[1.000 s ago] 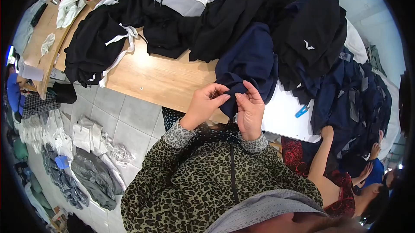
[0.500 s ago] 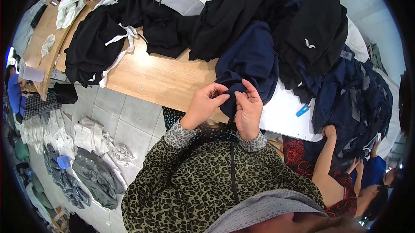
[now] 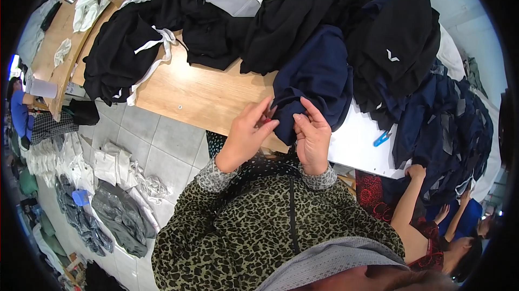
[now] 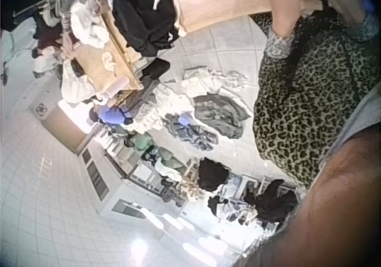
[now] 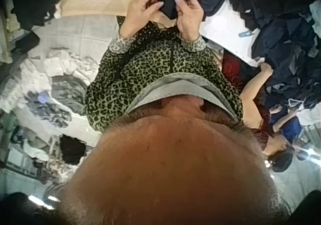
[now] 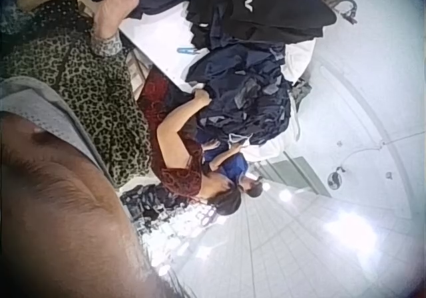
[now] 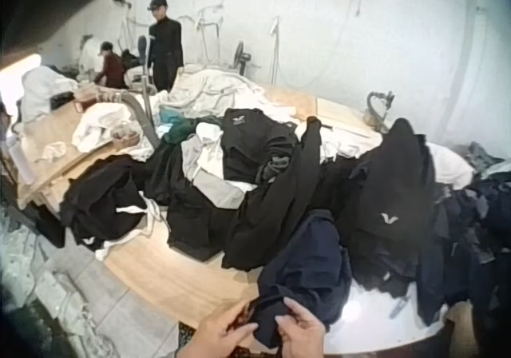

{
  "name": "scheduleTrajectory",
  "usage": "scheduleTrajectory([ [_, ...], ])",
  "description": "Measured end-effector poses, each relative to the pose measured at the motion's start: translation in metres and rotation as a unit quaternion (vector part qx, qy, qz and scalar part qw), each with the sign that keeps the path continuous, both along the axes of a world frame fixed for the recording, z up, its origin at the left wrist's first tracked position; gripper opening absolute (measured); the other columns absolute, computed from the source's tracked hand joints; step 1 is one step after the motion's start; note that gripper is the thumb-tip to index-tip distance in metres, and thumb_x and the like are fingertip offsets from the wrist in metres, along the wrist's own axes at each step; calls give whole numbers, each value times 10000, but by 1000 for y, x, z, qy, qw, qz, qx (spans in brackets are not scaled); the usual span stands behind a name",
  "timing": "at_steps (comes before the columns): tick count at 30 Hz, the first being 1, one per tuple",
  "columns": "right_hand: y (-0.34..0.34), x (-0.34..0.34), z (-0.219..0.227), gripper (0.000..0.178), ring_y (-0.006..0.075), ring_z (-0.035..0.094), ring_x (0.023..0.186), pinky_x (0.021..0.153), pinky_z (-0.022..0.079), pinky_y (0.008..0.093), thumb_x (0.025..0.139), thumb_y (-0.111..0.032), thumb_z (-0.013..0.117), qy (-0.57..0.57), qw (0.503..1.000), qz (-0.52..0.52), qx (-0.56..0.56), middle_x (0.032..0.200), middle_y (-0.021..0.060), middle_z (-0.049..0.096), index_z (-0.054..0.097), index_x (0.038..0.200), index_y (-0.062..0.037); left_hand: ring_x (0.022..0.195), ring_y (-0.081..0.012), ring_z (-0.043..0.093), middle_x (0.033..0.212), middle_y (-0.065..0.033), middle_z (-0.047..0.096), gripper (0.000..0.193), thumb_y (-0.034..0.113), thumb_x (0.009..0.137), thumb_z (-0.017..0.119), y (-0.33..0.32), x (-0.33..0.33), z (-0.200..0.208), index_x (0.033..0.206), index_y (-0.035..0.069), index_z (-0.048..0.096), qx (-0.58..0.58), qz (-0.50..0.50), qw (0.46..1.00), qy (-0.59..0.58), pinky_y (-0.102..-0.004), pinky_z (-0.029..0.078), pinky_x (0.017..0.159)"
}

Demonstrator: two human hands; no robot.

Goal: Trimming loose threads and inspecting blue garments at a textile manufacturing workbench.

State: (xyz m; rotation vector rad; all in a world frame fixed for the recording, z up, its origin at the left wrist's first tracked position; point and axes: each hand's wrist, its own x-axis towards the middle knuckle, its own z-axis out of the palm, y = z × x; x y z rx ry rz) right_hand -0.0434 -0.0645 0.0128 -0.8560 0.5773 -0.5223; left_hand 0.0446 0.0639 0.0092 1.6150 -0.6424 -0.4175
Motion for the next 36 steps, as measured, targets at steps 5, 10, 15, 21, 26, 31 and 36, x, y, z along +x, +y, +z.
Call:
scheduleTrajectory([
  [5,2,2,1,387,55,477,653,614,408,168,826,74,582,1,1000,16,-9,788,-1,552,533,1208,44,692,-190,589,846,-113,581,468,91,805,674,2,-10,-1,1229,5,495,32,-9,996,-82,-276,484,628],
  [10,0,-1,-1,397,68,543,747,713,451,191,820,92,585,-18,999,33,-21,859,29,591,520,1211,67,723,-171,598,866,-113,607,428,93,814,673,1,-13,1,1191,3,491,52,-9,996,-79,-272,490,653],
  [15,1,-2,0,396,90,582,809,775,462,205,826,98,567,-15,998,51,-42,910,69,624,512,1217,74,753,-137,598,903,-118,623,428,80,821,674,1,-10,2,1183,-1,463,69,-30,996,-46,-253,493,679],
  [21,-1,-4,0,395,84,586,805,785,461,205,829,100,560,-14,996,69,-56,905,68,632,514,1220,68,772,-138,609,912,-122,629,405,85,835,660,-1,-10,4,1173,-4,454,68,-48,996,-40,-252,492,684],
  [26,-2,-3,2,395,74,581,793,777,458,199,826,101,566,-2,995,74,-65,891,56,631,521,1217,62,716,-258,624,824,-146,614,379,146,838,646,-2,-8,-1,1144,18,461,29,-48,998,-3,-326,484,634],
  [31,-2,-1,3,398,68,575,780,769,455,194,823,100,572,16,995,67,-76,874,48,628,524,1216,59,722,-263,629,818,-149,617,361,136,847,632,-3,-6,2,1141,17,460,35,-50,998,-1,-328,481,629],
  [36,-1,-1,3,402,63,567,769,760,453,190,821,97,577,18,995,66,-76,863,38,622,523,1217,58,711,-264,630,807,-148,620,347,125,852,622,-2,-6,2,1139,16,460,41,-48,998,-4,-327,480,623],
])
